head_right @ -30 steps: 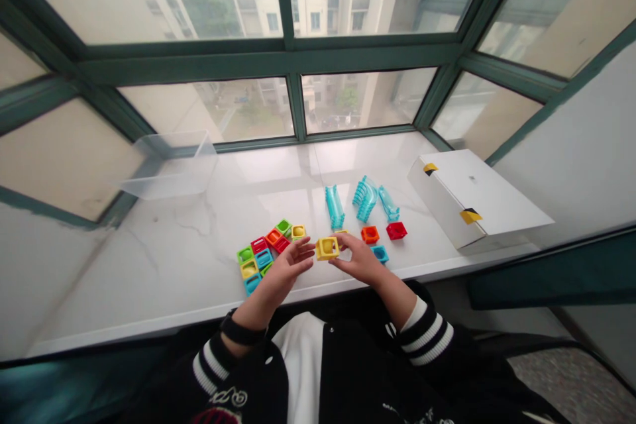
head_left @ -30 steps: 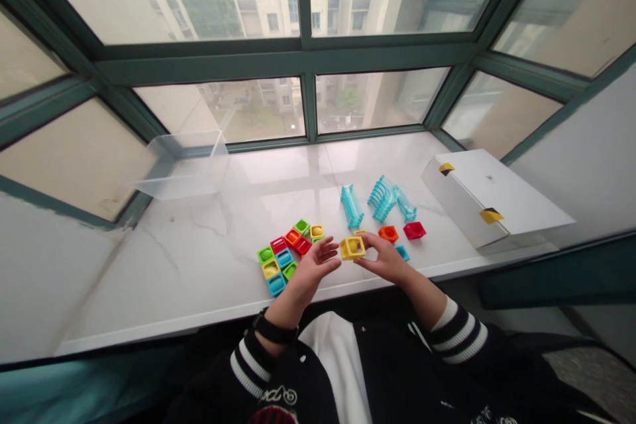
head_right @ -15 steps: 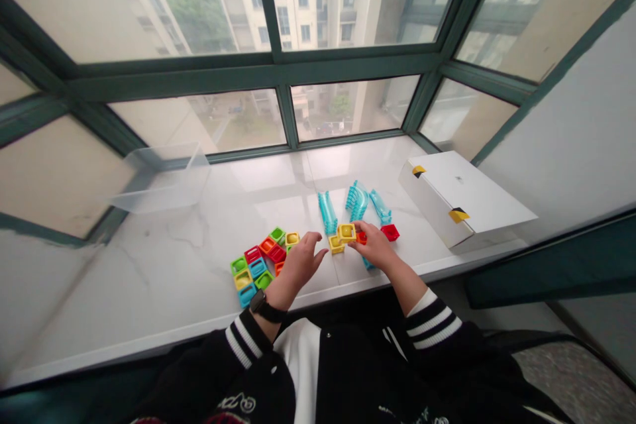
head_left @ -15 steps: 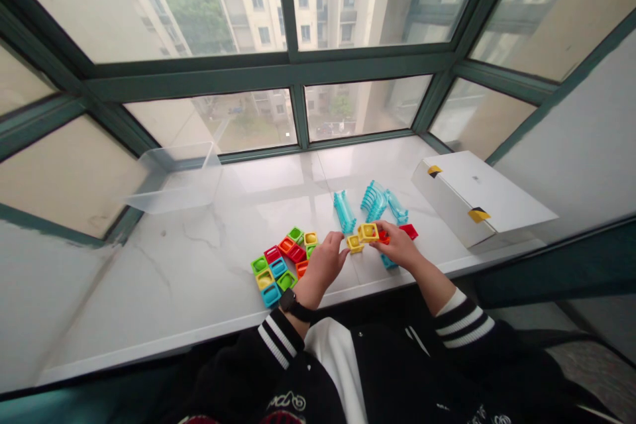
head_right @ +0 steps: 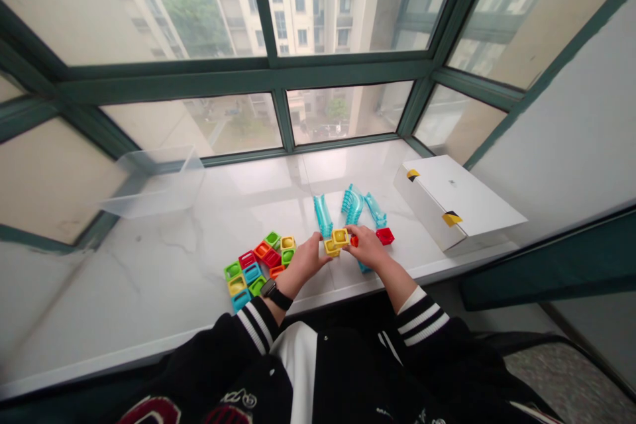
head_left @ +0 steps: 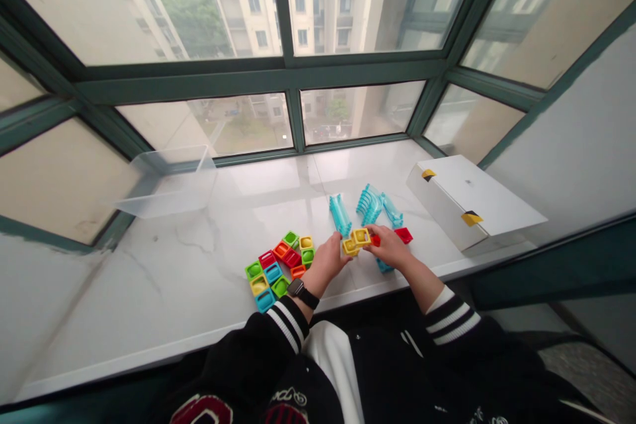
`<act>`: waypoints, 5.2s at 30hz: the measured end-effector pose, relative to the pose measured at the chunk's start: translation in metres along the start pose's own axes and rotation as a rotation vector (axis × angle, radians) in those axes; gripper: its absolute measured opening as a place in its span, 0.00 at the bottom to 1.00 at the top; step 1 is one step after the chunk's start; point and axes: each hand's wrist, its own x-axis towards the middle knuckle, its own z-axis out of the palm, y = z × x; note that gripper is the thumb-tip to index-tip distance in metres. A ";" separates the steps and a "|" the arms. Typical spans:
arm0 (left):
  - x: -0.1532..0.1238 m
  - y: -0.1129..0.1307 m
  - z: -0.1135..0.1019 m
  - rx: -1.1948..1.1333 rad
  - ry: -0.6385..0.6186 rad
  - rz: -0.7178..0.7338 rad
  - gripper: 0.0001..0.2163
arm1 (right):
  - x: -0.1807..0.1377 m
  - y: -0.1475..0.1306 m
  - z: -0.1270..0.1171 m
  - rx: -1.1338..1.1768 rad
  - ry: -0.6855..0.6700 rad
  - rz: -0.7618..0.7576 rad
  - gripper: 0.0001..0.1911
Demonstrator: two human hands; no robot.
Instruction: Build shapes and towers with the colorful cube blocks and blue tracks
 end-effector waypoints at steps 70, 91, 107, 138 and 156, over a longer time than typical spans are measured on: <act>-0.136 -0.132 -0.099 -0.100 0.442 -0.134 0.16 | 0.013 -0.020 0.003 -0.238 -0.190 -0.087 0.30; -0.154 -0.151 -0.085 0.047 0.375 -0.095 0.18 | -0.013 -0.133 0.036 0.244 -0.345 -0.305 0.14; -0.125 -0.108 -0.074 0.234 0.264 0.107 0.26 | -0.015 -0.129 0.095 -0.070 -0.318 -0.097 0.25; -0.091 -0.101 -0.044 0.311 0.133 0.190 0.34 | -0.025 -0.114 0.088 0.141 -0.194 -0.135 0.07; -0.103 -0.046 -0.068 -0.273 0.423 0.279 0.26 | -0.024 -0.143 0.062 0.538 0.077 -0.265 0.04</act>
